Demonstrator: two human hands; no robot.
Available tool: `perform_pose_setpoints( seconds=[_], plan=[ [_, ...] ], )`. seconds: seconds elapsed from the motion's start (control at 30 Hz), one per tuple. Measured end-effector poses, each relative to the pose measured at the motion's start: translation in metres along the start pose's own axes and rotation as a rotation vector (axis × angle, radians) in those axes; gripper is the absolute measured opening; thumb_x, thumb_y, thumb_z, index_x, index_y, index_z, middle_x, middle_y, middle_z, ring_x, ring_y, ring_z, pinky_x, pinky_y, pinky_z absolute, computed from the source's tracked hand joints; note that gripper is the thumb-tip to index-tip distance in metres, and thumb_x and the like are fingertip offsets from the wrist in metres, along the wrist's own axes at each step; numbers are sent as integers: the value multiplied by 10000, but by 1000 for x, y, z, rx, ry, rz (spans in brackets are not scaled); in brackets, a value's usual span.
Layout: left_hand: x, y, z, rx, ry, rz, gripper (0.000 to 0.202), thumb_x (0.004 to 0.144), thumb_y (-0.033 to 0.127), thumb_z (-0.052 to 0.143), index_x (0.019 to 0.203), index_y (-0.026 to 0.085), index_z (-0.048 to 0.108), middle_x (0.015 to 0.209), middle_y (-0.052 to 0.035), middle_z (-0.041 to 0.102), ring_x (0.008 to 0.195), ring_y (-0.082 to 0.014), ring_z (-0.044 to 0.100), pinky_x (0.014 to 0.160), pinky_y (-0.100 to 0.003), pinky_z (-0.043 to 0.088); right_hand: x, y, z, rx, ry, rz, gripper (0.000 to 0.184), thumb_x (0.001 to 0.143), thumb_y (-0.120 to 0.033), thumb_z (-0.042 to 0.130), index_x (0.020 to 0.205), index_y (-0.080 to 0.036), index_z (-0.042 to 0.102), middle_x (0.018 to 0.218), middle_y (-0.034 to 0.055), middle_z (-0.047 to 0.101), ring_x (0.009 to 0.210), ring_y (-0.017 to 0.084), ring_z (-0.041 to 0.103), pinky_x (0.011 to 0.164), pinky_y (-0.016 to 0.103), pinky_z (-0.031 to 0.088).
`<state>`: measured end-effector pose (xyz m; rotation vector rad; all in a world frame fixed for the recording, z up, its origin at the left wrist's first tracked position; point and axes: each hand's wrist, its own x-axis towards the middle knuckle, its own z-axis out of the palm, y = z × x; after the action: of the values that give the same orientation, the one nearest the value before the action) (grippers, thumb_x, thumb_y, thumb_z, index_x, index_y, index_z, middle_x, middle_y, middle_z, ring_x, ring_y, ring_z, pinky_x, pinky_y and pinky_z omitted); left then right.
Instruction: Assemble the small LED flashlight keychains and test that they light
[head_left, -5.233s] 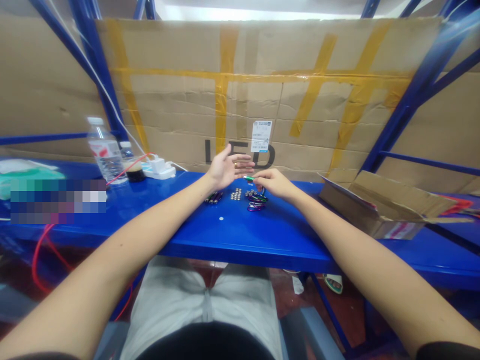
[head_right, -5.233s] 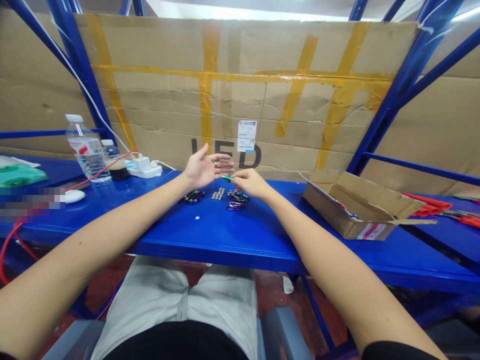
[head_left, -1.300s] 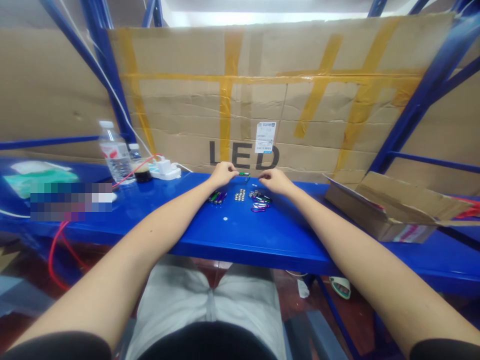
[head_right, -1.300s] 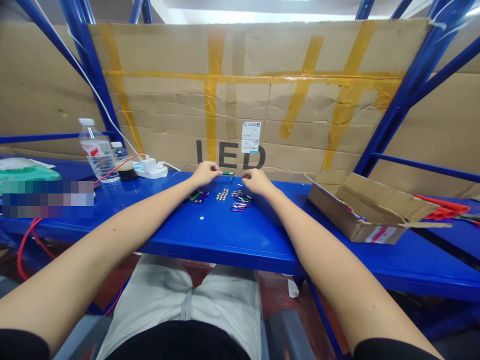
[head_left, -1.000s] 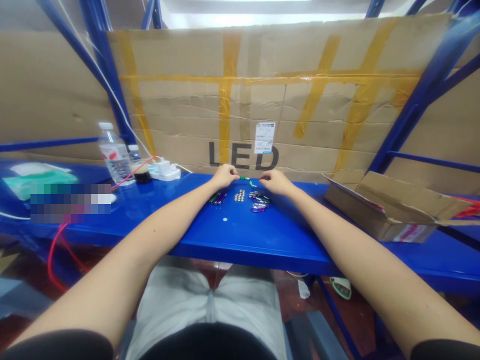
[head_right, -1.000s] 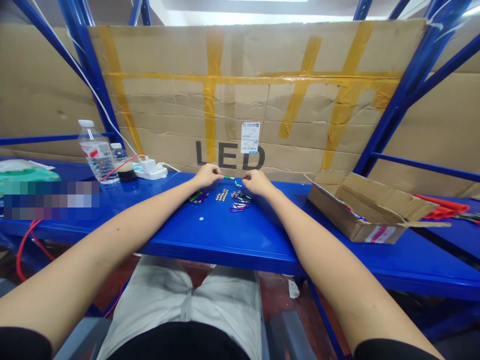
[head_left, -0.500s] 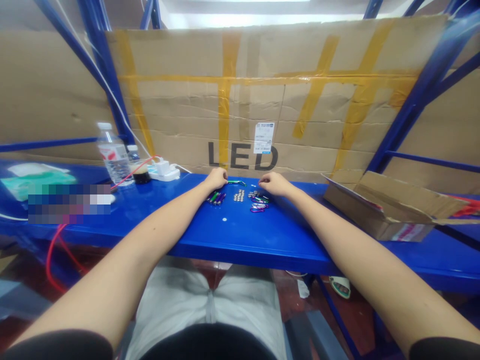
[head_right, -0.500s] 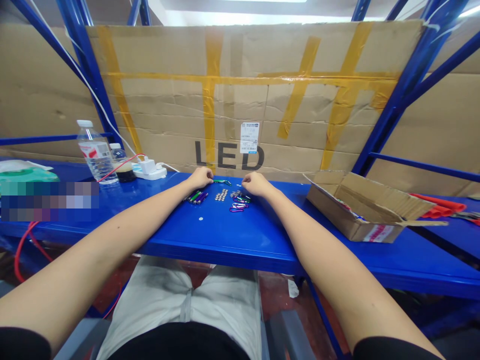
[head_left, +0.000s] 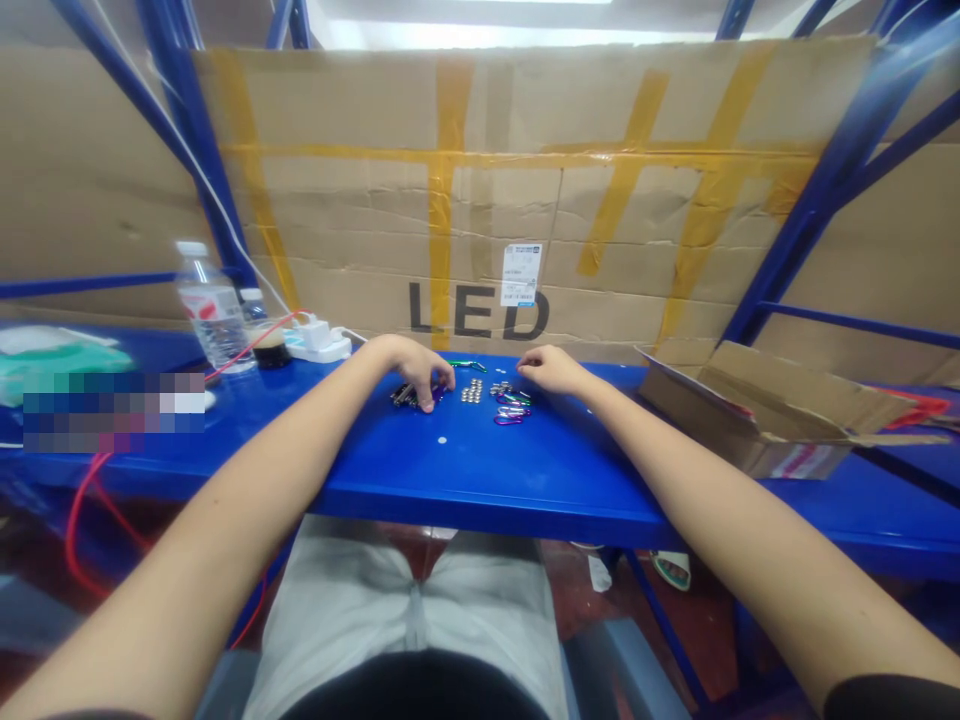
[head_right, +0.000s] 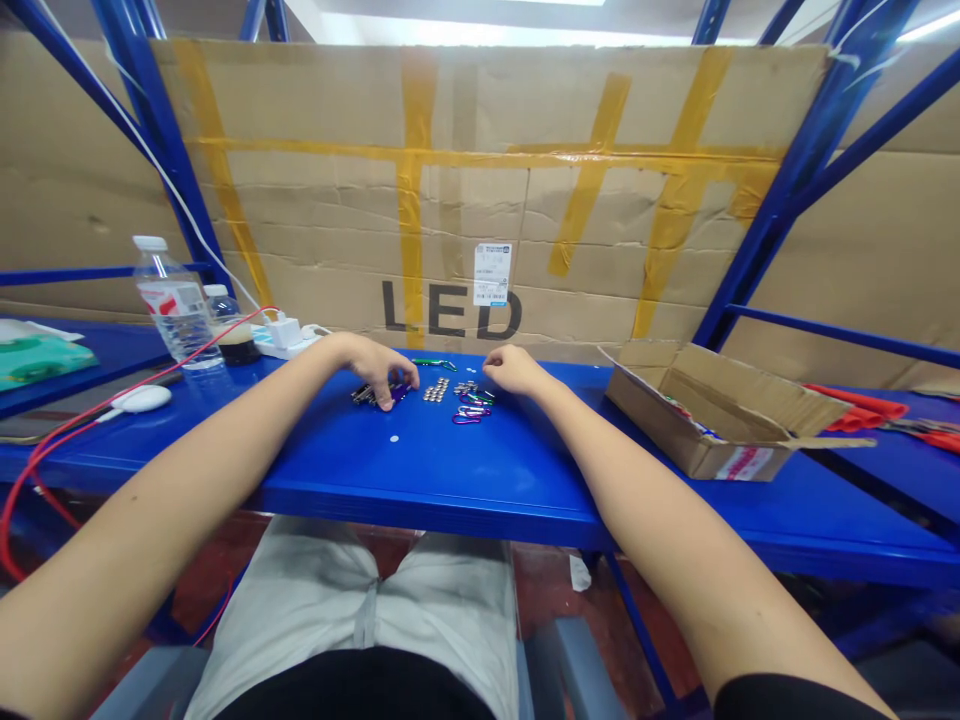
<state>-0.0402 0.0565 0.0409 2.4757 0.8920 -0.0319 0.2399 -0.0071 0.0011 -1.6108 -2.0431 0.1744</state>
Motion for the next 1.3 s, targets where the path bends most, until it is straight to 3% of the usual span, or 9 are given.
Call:
perform_pose_setpoints(
  seconds=[0.13, 0.3, 0.4, 0.6, 0.73, 0.77, 0.93, 1.07, 1.3],
  plan=[
    [8, 8, 10, 37, 65, 16, 450, 393, 236, 904, 822, 273, 773, 795, 8, 731, 688, -173, 632, 600, -236, 462, -1, -6, 2, 66, 27, -30, 170, 850, -110, 615, 899, -143, 774, 1021, 116, 779, 966, 246, 706, 903, 344, 520],
    [15, 28, 24, 113, 601, 235, 519, 629, 297, 827, 1121, 219, 684, 1135, -87, 668, 1093, -245, 588, 918, -314, 467, -8, -26, 2, 371, 11, -35, 181, 909, -225, 606, 872, -117, 746, 886, 107, 772, 820, 200, 697, 786, 316, 544],
    [21, 41, 32, 152, 680, 404, 594, 667, 275, 824, 1217, 206, 612, 1211, -96, 640, 1144, -251, 554, 987, -351, 439, -11, -35, 5, 633, -40, -4, 170, 914, -245, 623, 866, -118, 725, 798, 90, 759, 743, 162, 686, 717, 276, 548],
    [31, 42, 39, 125, 689, 394, 750, 666, 276, 849, 1341, 177, 538, 1356, -146, 577, 1138, -255, 579, 960, -339, 460, -10, -34, 9, 796, -13, 70, 114, 845, -199, 715, 760, -132, 679, 669, 60, 712, 654, 145, 674, 682, 264, 553],
    [31, 24, 35, 145, 613, 241, 232, 854, 207, 624, 1069, 182, 707, 1066, -96, 717, 999, -220, 644, 921, -334, 471, -9, -28, 6, 739, 66, 121, 115, 851, -166, 700, 745, -128, 676, 691, 72, 712, 634, 144, 665, 678, 279, 557],
    [31, 19, 34, 154, 603, 227, 207, 847, 169, 599, 1004, 186, 733, 1035, -92, 732, 991, -224, 650, 928, -341, 471, -9, -27, 5, 719, 73, 125, 121, 859, -157, 687, 742, -128, 675, 693, 72, 711, 632, 143, 664, 683, 280, 557],
    [33, 2, 34, 106, 496, 244, 368, 694, 6, 524, 819, 223, 794, 1001, -53, 773, 996, -234, 685, 956, -342, 479, -8, -26, 5, 649, 76, 114, 139, 871, -139, 660, 732, -132, 664, 660, 52, 690, 626, 138, 659, 657, 261, 548],
    [35, 1, 36, 85, 410, 290, 522, 597, -45, 446, 816, 259, 810, 985, 0, 787, 1012, -201, 699, 979, -306, 481, -9, -27, 6, 627, 72, 89, 123, 859, -137, 663, 736, -132, 666, 658, 43, 683, 620, 125, 647, 629, 235, 547],
    [37, 4, 39, 122, 395, 248, 564, 556, -57, 436, 820, 254, 825, 953, -16, 797, 949, -210, 717, 929, -300, 506, -10, -30, 5, 642, 76, 122, 132, 836, -128, 694, 710, -134, 656, 679, 46, 686, 612, 128, 638, 660, 265, 555]
  ],
)
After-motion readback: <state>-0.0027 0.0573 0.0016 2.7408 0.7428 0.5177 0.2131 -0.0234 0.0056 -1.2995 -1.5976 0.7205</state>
